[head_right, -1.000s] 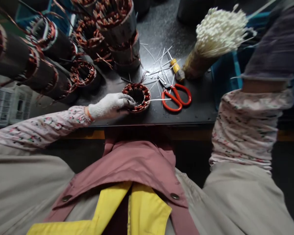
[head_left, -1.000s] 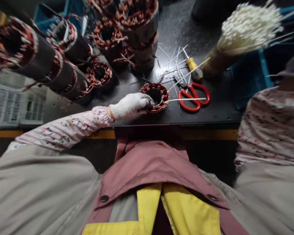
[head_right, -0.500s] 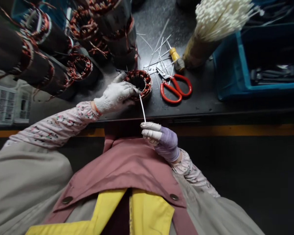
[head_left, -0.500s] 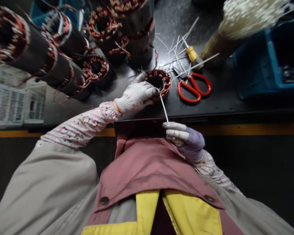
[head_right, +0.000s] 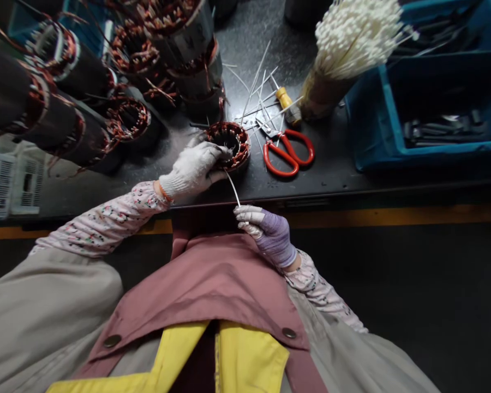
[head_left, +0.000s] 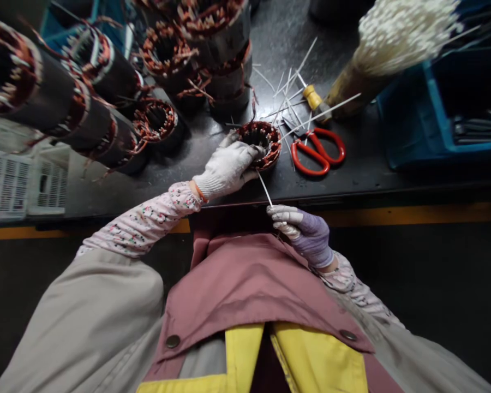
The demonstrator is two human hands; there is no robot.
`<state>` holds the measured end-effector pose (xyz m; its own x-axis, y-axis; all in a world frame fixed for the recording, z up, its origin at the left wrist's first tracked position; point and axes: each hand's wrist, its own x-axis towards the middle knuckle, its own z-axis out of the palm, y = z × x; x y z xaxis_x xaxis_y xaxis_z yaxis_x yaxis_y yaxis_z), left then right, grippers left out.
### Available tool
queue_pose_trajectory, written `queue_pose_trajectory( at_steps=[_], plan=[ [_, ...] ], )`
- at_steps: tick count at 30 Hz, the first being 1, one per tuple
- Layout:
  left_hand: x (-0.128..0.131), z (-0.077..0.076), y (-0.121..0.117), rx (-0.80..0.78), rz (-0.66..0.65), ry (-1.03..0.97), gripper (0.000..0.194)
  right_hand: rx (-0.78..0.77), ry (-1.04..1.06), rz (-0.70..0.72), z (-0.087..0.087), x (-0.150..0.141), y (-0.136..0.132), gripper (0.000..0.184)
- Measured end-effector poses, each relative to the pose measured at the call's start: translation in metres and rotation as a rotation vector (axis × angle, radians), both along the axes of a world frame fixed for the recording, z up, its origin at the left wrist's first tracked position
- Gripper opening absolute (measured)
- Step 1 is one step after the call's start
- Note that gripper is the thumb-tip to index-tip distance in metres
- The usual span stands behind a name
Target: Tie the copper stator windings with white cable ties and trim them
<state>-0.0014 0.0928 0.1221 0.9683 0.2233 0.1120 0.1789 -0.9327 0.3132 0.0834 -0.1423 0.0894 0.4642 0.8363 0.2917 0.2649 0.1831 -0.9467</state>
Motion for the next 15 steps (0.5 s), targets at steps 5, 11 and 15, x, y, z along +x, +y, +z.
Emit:
queue_pose_trajectory(
  at_steps=[5,11,15],
  plan=[
    [0.0,0.0,0.001,-0.007,-0.005,0.014,0.043,0.015,0.075,-0.019,0.014,-0.003,-0.004,0.01],
    [0.001,-0.002,0.002,0.013,-0.01,-0.003,0.043,-0.015,0.142,-0.076,0.014,-0.011,-0.017,0.012],
    [0.001,-0.002,0.001,0.023,-0.009,-0.01,0.041,-0.025,0.153,-0.105,0.008,-0.012,-0.002,0.008]
  ],
)
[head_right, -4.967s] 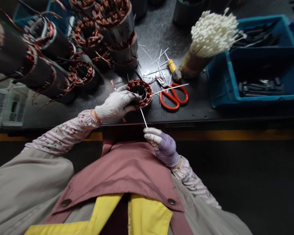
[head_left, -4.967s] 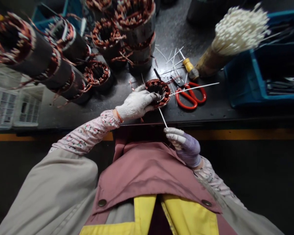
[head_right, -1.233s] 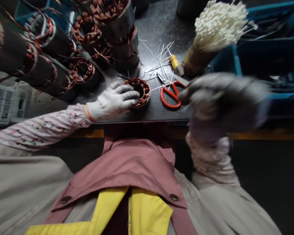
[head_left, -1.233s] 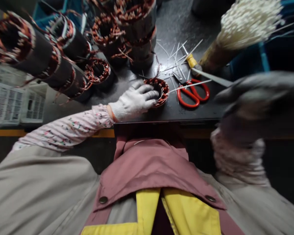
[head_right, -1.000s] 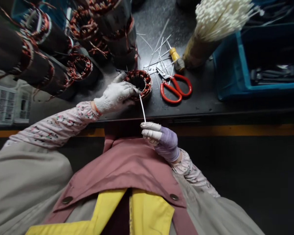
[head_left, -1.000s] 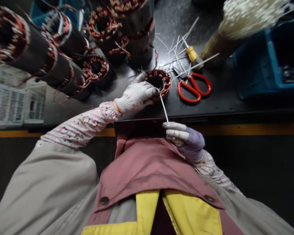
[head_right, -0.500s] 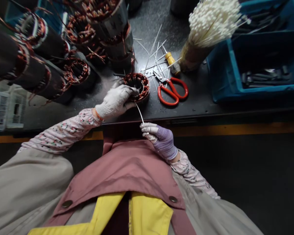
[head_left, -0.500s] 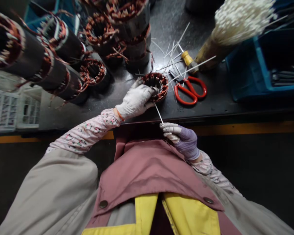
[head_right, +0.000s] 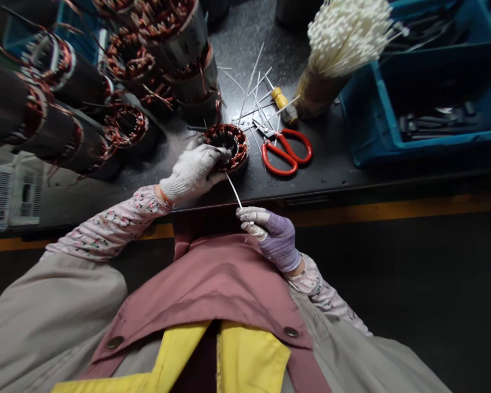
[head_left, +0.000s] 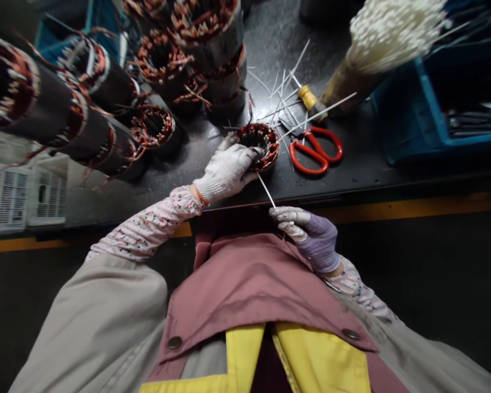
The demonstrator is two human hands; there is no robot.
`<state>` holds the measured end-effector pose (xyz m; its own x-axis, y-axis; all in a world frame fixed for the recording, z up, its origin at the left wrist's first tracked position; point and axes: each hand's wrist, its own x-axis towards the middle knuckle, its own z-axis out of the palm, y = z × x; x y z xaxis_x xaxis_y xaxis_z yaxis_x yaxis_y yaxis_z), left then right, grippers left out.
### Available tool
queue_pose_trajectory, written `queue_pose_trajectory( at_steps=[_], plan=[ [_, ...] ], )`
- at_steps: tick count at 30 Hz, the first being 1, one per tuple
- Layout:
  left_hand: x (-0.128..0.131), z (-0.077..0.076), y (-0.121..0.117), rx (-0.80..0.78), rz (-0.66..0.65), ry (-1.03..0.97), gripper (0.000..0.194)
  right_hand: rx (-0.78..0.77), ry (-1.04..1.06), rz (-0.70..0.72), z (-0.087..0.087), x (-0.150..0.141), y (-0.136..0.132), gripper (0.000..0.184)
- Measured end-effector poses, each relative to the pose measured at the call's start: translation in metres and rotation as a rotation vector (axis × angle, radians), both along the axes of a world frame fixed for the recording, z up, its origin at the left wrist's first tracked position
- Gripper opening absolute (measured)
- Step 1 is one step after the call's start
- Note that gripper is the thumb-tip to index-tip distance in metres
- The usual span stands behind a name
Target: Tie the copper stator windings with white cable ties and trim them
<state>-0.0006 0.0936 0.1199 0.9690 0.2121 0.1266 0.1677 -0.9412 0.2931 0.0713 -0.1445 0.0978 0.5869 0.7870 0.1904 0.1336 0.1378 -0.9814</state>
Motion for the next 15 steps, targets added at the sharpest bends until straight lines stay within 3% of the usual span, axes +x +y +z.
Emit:
queue_pose_trajectory(
  at_steps=[6,11,15],
  plan=[
    [-0.001,0.003,-0.001,-0.028,-0.003,-0.023,0.038,0.062,0.058,-0.06,0.01,-0.004,0.008,0.01],
    [0.0,0.008,-0.003,-0.004,0.008,0.036,0.038,-0.084,0.194,-0.135,0.022,-0.012,-0.011,0.008],
    [0.001,0.009,-0.005,0.013,0.029,0.052,0.04,-0.132,0.241,-0.174,0.021,-0.014,-0.008,0.01]
  ],
)
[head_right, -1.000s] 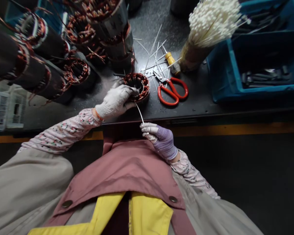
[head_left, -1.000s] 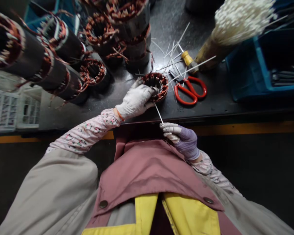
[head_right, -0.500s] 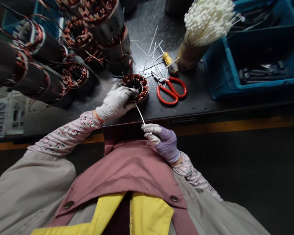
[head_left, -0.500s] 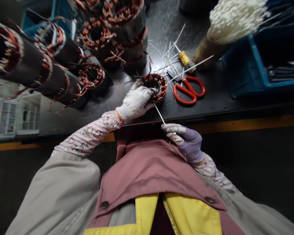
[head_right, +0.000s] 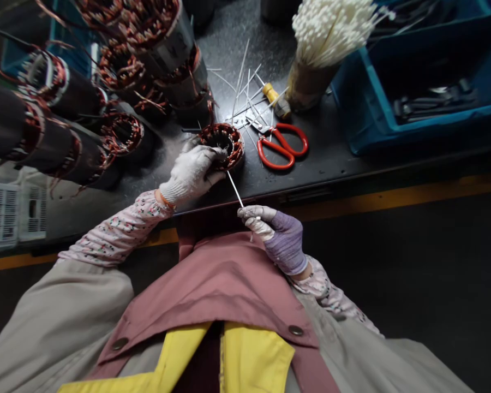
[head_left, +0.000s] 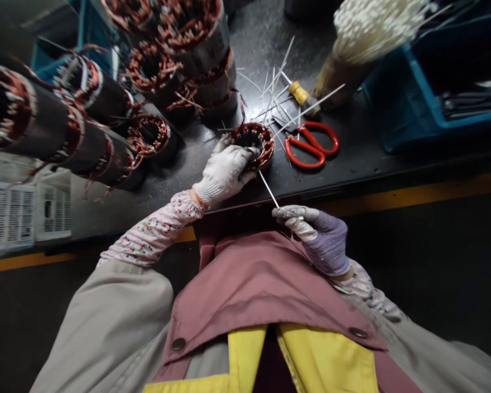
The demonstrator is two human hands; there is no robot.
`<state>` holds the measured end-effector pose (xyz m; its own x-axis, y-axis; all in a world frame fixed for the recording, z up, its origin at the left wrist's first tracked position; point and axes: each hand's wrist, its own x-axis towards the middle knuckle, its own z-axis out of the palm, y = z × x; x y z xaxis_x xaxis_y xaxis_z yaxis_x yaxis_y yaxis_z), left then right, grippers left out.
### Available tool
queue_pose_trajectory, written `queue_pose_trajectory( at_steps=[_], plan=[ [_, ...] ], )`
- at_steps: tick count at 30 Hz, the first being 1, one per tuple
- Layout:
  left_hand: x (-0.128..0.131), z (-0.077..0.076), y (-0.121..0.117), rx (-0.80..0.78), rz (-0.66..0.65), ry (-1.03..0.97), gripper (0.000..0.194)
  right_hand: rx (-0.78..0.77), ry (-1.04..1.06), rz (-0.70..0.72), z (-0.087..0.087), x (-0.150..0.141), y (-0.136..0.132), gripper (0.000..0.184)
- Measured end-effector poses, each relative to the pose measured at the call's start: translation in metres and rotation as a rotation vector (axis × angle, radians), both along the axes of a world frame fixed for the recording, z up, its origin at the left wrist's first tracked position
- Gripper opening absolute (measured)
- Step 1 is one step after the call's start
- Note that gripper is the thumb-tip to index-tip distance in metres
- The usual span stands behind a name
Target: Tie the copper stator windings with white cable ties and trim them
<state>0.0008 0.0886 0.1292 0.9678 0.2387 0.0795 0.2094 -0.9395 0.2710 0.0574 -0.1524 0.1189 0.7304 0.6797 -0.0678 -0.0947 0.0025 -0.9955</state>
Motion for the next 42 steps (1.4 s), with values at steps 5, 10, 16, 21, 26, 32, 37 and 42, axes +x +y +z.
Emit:
queue_pose_trajectory(
  at_steps=[5,10,16,21,26,32,37,42],
  plan=[
    [0.0,-0.002,0.001,-0.002,0.002,-0.004,0.04,-0.033,0.047,-0.02,0.002,0.0,0.009,0.014],
    [-0.001,-0.008,0.004,-0.021,-0.022,-0.044,0.042,0.017,0.002,-0.056,-0.008,0.0,0.031,0.016],
    [-0.01,-0.011,0.001,-0.03,0.041,-0.144,0.054,0.039,-0.429,0.102,-0.034,0.017,0.054,0.01],
    [-0.012,-0.005,-0.008,-0.009,0.134,-0.13,0.059,-0.048,-0.51,0.153,-0.033,0.031,0.057,0.013],
    [-0.011,-0.005,-0.01,-0.192,0.198,-0.219,0.04,-0.025,-0.485,0.166,-0.029,0.035,0.079,0.014],
    [-0.011,-0.014,-0.008,-0.436,0.2,-0.338,0.037,-0.004,-0.517,0.098,-0.017,0.041,0.073,0.011],
    [-0.011,-0.016,-0.005,-0.38,0.138,-0.361,0.017,-0.061,-0.637,0.155,-0.004,0.051,0.083,0.011],
    [-0.011,-0.017,-0.005,-0.375,0.18,-0.329,0.015,-0.232,-0.563,0.232,-0.004,0.06,0.099,0.024]
  ],
)
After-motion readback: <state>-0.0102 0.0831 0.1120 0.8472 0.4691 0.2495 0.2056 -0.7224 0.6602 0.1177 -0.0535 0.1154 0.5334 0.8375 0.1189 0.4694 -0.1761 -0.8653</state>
